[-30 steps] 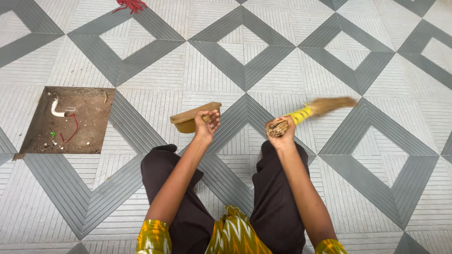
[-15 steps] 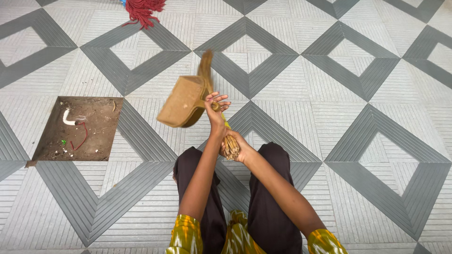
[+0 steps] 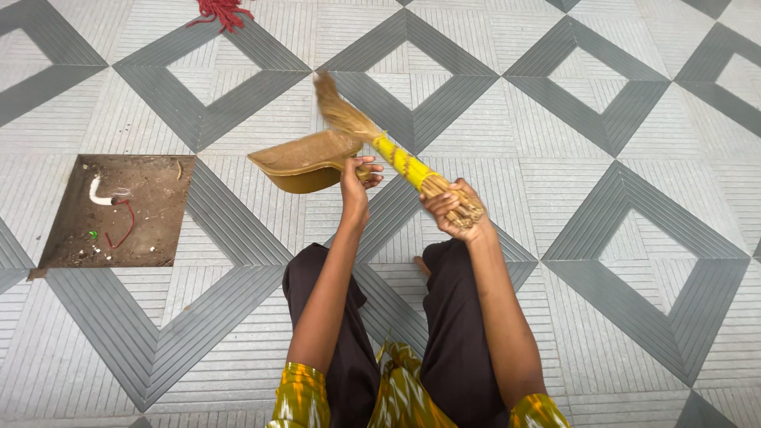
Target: The person cleans a small hand broom by scraping its bristles with the edge of a plastic dustpan.
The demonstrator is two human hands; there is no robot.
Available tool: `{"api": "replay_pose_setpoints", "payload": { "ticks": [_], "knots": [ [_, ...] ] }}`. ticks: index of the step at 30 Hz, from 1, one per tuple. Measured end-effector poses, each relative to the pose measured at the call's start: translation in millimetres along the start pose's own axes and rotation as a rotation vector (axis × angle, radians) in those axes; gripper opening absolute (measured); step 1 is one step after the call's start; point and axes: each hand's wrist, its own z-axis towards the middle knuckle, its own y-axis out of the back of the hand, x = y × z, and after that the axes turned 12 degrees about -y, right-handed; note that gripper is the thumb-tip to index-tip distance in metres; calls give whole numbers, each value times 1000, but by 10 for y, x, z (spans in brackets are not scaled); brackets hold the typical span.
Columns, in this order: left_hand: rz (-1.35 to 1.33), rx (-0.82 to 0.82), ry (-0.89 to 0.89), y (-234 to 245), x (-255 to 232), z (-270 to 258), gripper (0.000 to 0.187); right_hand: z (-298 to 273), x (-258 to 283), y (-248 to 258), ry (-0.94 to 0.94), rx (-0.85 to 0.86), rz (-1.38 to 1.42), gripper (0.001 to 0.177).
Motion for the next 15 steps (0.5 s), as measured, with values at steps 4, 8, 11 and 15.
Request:
{"api": "replay_pose_setpoints", "payload": {
  "ticks": [4,8,11,15],
  "knots": [
    [68,53,61,200,-142,-2,48,-352,136,-31,94,21,-8,50],
    [67,64,130,502,-247,21,49,-767,303,-4,319,8,74,53],
    [-135,22,308,811,-240,83,49,-1106,415,93,482,2,88,52],
    [-382,-55,467,1143,-209,44,45,-1686,494,247,664,49,143,58]
  ]
}}
